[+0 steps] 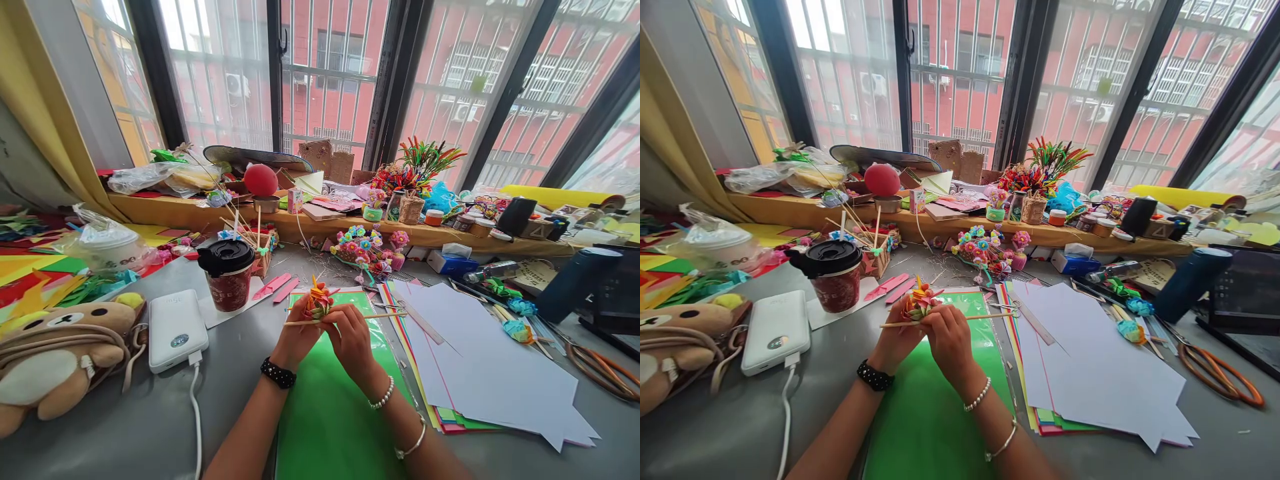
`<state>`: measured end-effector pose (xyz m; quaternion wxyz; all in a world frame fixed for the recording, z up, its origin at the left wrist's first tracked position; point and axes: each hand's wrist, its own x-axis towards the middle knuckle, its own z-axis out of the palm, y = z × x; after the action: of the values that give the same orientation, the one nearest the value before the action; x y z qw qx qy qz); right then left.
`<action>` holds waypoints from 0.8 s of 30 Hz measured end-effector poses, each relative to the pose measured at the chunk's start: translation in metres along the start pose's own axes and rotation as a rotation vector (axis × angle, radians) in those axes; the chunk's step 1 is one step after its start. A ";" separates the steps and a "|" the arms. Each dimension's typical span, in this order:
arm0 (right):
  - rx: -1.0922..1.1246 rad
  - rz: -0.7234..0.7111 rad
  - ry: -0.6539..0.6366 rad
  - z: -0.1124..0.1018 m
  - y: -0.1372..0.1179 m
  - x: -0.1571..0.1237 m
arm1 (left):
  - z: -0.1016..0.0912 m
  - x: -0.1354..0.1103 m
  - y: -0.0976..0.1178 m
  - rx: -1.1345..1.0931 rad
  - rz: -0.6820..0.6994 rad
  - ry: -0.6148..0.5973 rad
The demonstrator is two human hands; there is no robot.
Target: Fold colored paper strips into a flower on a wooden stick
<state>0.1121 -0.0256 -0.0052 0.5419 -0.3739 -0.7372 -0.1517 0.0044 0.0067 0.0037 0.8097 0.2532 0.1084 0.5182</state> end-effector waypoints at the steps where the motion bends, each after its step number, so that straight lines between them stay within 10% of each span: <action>1: 0.007 0.002 0.002 0.000 0.000 0.001 | 0.001 0.000 0.000 -0.002 -0.008 0.013; 24: -0.038 -0.024 0.040 0.000 -0.001 -0.004 | -0.005 0.002 -0.002 -0.045 -0.081 -0.031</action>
<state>0.1117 -0.0279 -0.0082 0.5474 -0.3720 -0.7279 -0.1795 0.0044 0.0089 -0.0016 0.8371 0.2383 0.0941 0.4834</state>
